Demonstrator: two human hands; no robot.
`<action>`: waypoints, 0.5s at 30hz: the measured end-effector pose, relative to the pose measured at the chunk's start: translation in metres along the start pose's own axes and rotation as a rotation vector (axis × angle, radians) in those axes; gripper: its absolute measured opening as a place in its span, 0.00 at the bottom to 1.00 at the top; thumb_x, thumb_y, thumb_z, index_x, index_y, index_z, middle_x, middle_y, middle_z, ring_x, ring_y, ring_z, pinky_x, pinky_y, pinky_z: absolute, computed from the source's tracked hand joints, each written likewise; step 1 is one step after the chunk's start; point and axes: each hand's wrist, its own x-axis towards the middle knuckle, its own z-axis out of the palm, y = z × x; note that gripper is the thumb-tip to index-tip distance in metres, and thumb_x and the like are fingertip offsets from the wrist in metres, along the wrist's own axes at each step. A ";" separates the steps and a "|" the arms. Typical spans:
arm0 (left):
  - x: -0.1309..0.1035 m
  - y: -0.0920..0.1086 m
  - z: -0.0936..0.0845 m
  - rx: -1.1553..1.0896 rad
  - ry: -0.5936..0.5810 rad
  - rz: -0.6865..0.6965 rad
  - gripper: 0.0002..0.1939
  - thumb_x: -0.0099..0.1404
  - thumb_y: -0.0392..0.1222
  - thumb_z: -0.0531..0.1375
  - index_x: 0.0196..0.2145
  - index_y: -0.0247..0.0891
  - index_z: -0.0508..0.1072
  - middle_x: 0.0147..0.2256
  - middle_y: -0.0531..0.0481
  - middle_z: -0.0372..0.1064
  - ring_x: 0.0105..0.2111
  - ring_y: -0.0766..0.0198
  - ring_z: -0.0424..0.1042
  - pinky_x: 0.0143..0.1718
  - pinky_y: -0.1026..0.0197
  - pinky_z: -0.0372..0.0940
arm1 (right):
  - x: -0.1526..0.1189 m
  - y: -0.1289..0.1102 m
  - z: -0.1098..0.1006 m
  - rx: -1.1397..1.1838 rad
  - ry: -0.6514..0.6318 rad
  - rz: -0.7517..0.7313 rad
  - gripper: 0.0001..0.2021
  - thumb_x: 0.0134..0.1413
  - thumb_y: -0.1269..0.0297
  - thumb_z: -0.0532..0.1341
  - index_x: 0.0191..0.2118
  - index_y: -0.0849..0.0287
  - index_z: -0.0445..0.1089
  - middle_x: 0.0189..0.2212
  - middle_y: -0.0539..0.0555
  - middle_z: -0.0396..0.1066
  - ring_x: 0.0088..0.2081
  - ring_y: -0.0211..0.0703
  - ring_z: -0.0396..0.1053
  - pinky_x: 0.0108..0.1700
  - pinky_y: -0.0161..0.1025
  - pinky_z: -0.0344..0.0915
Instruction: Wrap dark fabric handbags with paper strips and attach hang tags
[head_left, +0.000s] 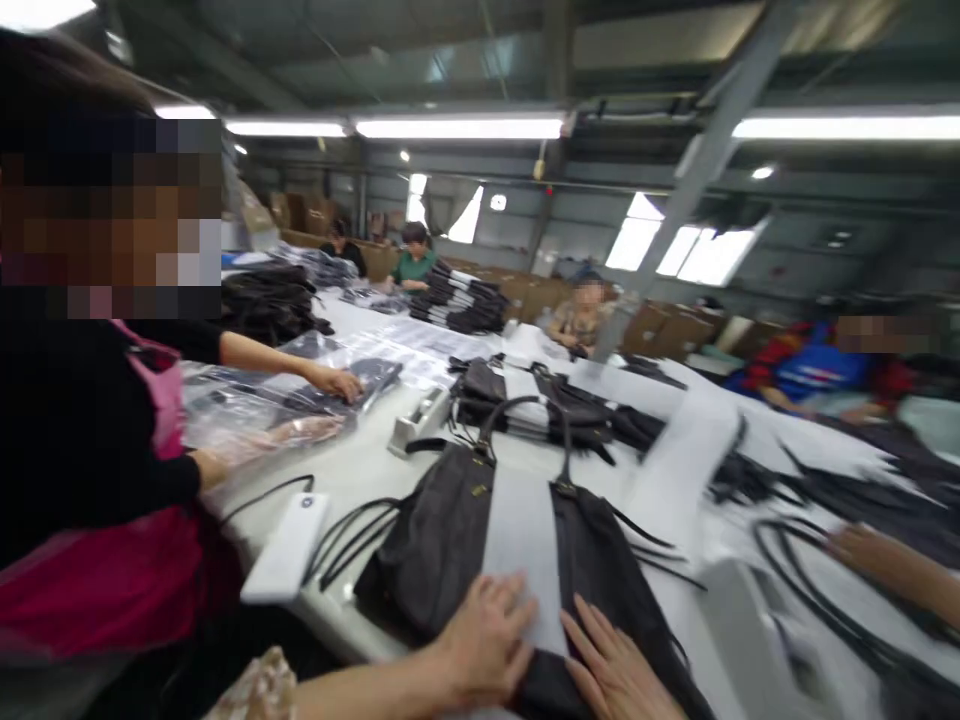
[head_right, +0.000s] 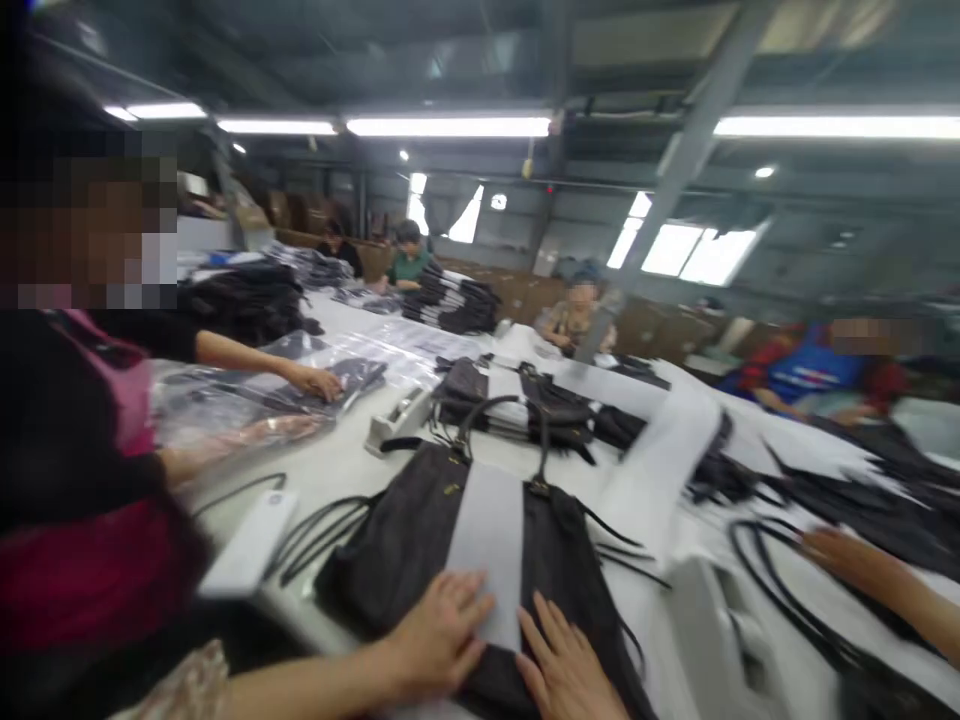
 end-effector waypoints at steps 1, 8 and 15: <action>0.001 0.000 0.005 0.006 -0.021 -0.005 0.25 0.67 0.50 0.50 0.58 0.39 0.60 0.62 0.35 0.51 0.60 0.45 0.54 0.59 0.39 0.51 | -0.010 -0.008 -0.003 -0.016 -0.042 0.008 0.25 0.58 0.46 0.49 0.61 0.41 0.58 0.64 0.51 0.52 0.64 0.50 0.50 0.62 0.55 0.54; 0.004 0.003 0.002 0.136 -0.159 0.073 0.14 0.69 0.41 0.47 0.49 0.40 0.66 0.52 0.43 0.65 0.54 0.54 0.61 0.56 0.48 0.57 | -0.020 -0.043 -0.025 -0.071 -0.135 0.036 0.25 0.64 0.51 0.44 0.63 0.52 0.56 0.66 0.57 0.47 0.65 0.54 0.47 0.62 0.56 0.49; 0.000 0.003 0.006 0.146 -0.178 0.024 0.15 0.70 0.38 0.45 0.49 0.37 0.67 0.55 0.41 0.62 0.55 0.58 0.61 0.58 0.55 0.55 | -0.025 -0.037 -0.018 -0.074 -0.045 -0.017 0.25 0.64 0.52 0.46 0.63 0.54 0.56 0.65 0.59 0.50 0.64 0.53 0.50 0.62 0.53 0.50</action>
